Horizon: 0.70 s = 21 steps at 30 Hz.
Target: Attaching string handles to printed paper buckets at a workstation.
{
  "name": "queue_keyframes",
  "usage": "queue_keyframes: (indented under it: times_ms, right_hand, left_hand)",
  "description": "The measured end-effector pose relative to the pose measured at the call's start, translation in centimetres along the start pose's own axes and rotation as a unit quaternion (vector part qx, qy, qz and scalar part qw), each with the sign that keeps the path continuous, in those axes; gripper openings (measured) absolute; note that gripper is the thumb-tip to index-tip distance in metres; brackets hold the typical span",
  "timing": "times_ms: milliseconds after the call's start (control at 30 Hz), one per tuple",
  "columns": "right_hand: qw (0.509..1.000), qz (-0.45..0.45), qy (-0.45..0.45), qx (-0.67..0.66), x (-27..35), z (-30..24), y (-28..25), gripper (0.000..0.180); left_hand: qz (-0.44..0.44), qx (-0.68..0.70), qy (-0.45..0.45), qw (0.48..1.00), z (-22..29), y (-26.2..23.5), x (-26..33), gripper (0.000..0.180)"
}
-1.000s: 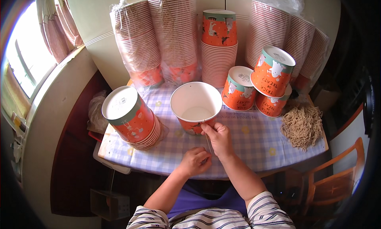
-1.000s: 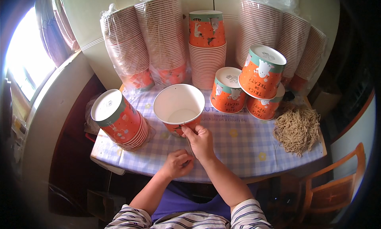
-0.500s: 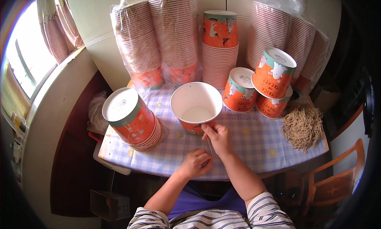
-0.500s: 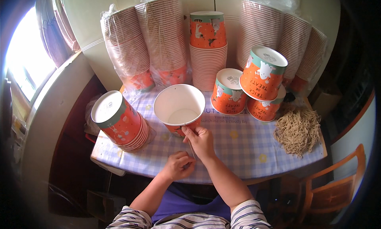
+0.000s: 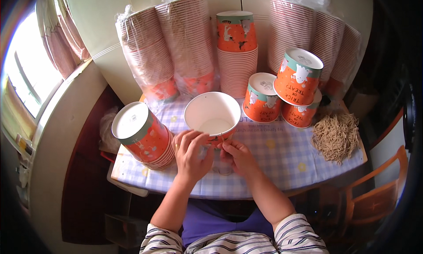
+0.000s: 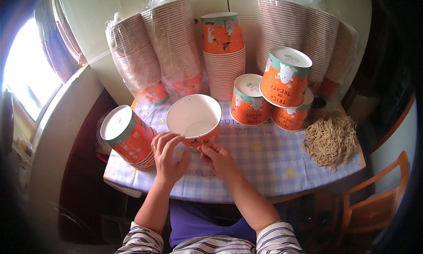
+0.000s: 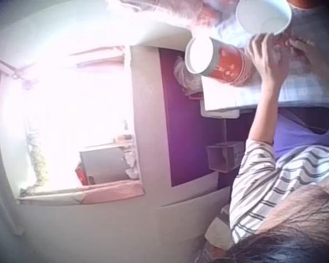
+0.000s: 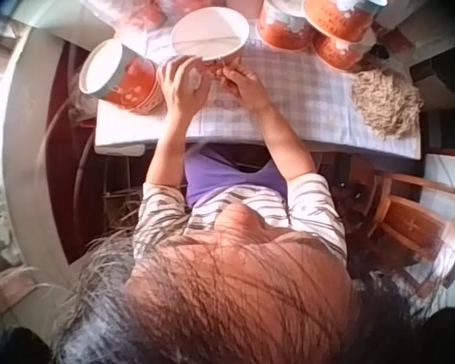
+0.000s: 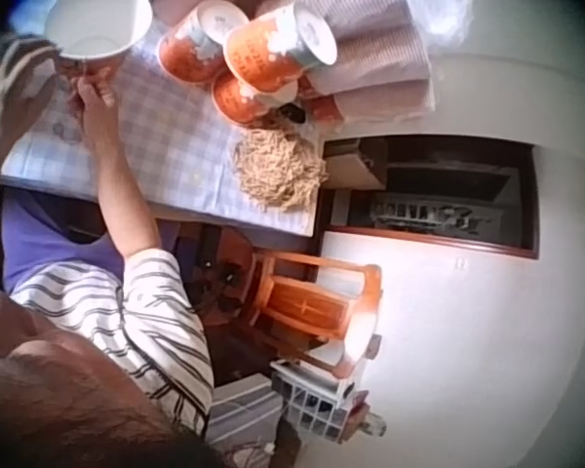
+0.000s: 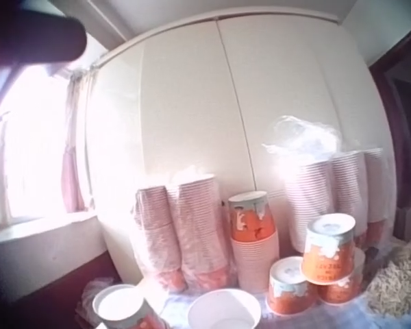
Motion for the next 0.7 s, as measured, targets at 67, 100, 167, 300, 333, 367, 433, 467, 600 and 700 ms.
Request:
queue_keyframes:
  times_ms: [67,100,167,300,333,367,433,467,600,700]
  right_hand:
    - [0.999,-0.036,-0.012,-0.022,-0.1,0.2,-0.4,0.018]
    - [0.999,-0.036,-0.015,-0.023,0.0,0.2,-0.3,0.018]
    - [0.999,-0.025,-0.027,-0.008,0.0,0.1,0.2,0.014]
    - [1.0,-0.018,-0.019,0.006,0.0,0.3,0.1,0.012]
    - [0.999,-0.026,-0.019,0.013,0.0,0.4,0.1,0.012]
    - [0.999,-0.034,-0.018,0.019,0.1,0.5,0.1,0.011]
    - [0.999,-0.037,-0.015,0.014,0.1,0.4,0.1,0.012]
    - [0.999,-0.04,-0.012,0.011,0.1,0.4,0.2,0.012]
    - [1.0,-0.025,-0.005,0.012,0.1,0.3,0.2,0.014]
    - [1.0,-0.018,-0.002,0.008,0.1,0.3,0.3,0.014]
  left_hand:
    - [-0.072,-0.034,0.025,0.997,-0.1,0.1,-1.6,0.033]
    - [-0.09,-0.034,0.029,0.995,-0.1,0.3,-2.3,0.027]
    - [-0.13,-0.026,0.043,0.99,-1.0,1.2,-2.5,0.023]
    - [-0.173,-0.006,0.081,0.982,-1.0,1.7,-3.0,0.015]
    - [-0.177,0.006,0.09,0.98,-1.0,1.8,-3.0,0.017]
    - [-0.178,0.007,0.091,0.98,-1.0,1.9,-3.0,0.017]
    - [-0.173,0.028,0.131,0.976,-1.0,2.1,-3.1,0.022]
    - [-0.174,0.027,0.131,0.976,-1.1,2.1,-3.2,0.022]
    - [-0.19,0.041,0.15,0.969,-1.5,2.1,-3.3,0.026]
    - [-0.181,0.044,0.172,0.967,-1.9,2.3,-3.1,0.028]
Point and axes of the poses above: each hand's wrist, its own x-axis away from the middle knuckle, its own y-axis out of the palm, z = x × y, the point moved 2 cm from there along -x, towards the middle knuckle, and after that the axes turned 15 degrees about -z, right-handed, at the moved point
